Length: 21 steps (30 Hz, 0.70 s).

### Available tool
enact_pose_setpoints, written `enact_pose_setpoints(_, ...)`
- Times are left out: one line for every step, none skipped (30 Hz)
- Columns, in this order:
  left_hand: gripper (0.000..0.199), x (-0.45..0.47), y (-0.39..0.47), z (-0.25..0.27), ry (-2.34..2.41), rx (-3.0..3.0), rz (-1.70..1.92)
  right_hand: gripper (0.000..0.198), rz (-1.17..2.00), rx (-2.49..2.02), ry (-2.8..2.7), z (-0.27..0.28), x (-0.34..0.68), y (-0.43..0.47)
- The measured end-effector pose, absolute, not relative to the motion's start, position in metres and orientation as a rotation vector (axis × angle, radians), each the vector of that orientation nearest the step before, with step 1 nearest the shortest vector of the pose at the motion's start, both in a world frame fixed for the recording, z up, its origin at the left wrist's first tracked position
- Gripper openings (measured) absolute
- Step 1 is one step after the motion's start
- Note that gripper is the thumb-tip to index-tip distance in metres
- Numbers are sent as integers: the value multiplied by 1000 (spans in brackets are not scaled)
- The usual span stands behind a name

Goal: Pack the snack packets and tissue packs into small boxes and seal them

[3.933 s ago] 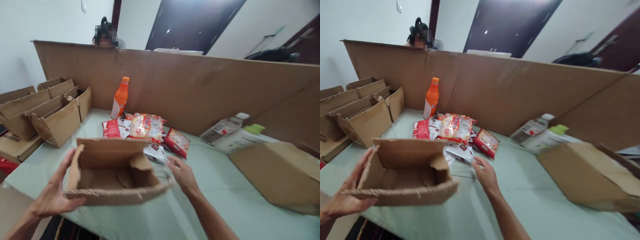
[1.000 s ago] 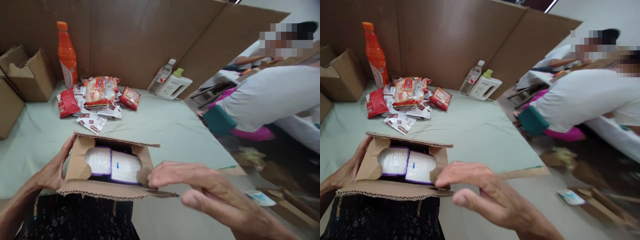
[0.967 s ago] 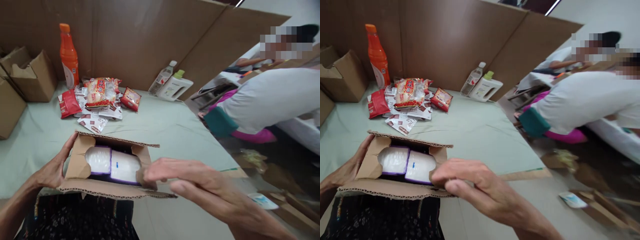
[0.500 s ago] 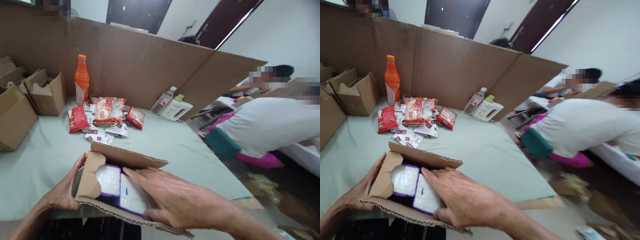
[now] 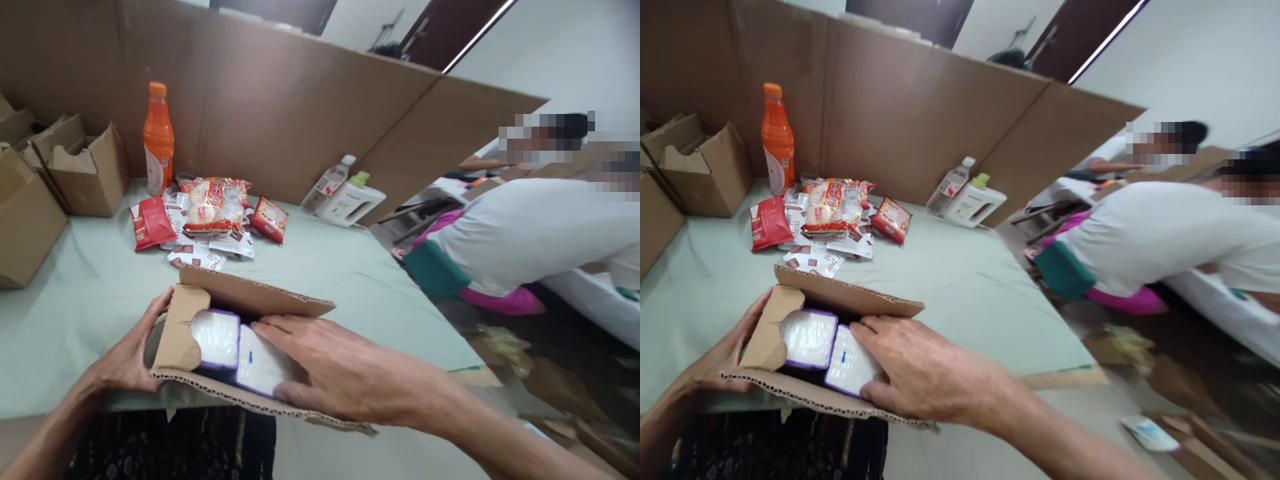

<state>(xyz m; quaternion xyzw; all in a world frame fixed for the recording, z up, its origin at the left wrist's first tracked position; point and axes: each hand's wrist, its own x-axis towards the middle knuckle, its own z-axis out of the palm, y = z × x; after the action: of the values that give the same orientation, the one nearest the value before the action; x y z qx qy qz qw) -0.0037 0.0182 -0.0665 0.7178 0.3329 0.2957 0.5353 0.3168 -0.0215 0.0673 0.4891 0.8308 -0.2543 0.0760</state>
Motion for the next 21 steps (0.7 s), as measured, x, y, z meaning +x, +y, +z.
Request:
enact_pose_setpoints(135,-4,18,-66,807,1708,701,51,-733,1450,2485,70,314,-24)
enact_pose_setpoints(135,-4,19,-66,824,1708,696,50,-708,1429,2500,74,312,-25)
enact_pose_setpoints(136,-3,19,-66,832,1707,692,51,-683,1408,2530,78,312,-26)
enact_pose_setpoints(135,-3,20,-67,832,1701,699,54,-652,1388,2571,83,314,-27)
enact_pose_setpoints(135,-3,20,-67,819,1695,711,57,-615,1370,2609,88,317,-28)
enact_pose_setpoints(134,-3,20,-68,794,1690,726,58,-578,1356,2639,93,321,-29)
enact_pose_setpoints(134,-2,21,-69,765,1690,740,56,-545,1348,2658,97,326,-30)
enact_pose_setpoints(132,-2,21,-70,748,1696,753,51,-516,1350,2661,99,331,-32)
enact_pose_setpoints(129,-2,22,-71,749,1705,761,45,-486,1361,2649,101,335,-35)
enact_pose_setpoints(127,-2,22,-71,760,1717,764,39,-452,1380,2623,101,338,-37)
enact_pose_setpoints(125,-2,23,-72,771,1725,762,33,-407,1407,2586,99,340,-40)
enact_pose_setpoints(125,-3,23,-73,778,1729,759,29,-358,1435,2544,96,341,-41)
enact_pose_setpoints(125,-3,23,-73,777,1731,757,26,-316,1457,2498,92,342,-42)
enact_pose_setpoints(127,-4,24,-74,770,1734,752,24,-292,1468,2452,89,341,-42)
enact_pose_setpoints(129,-5,24,-74,763,1740,746,22,-288,1467,2416,85,340,-41)
enact_pose_setpoints(131,-6,25,-75,766,1747,745,21,-298,1457,2395,82,338,-40)
enact_pose_setpoints(133,-6,25,-75,777,1751,743,21,-312,1441,2394,79,336,-39)
enact_pose_setpoints(135,-7,25,-75,791,1751,742,25,-315,1420,2415,77,335,-38)
enact_pose_setpoints(135,-7,25,-75,806,1746,743,33,-294,1402,2452,74,335,-37)
enact_pose_setpoints(135,-7,24,-75,813,1740,742,44,-245,1391,2498,72,335,-38)
enact_pose_setpoints(135,-6,23,-74,809,1732,744,56,-175,1383,2547,69,335,-39)
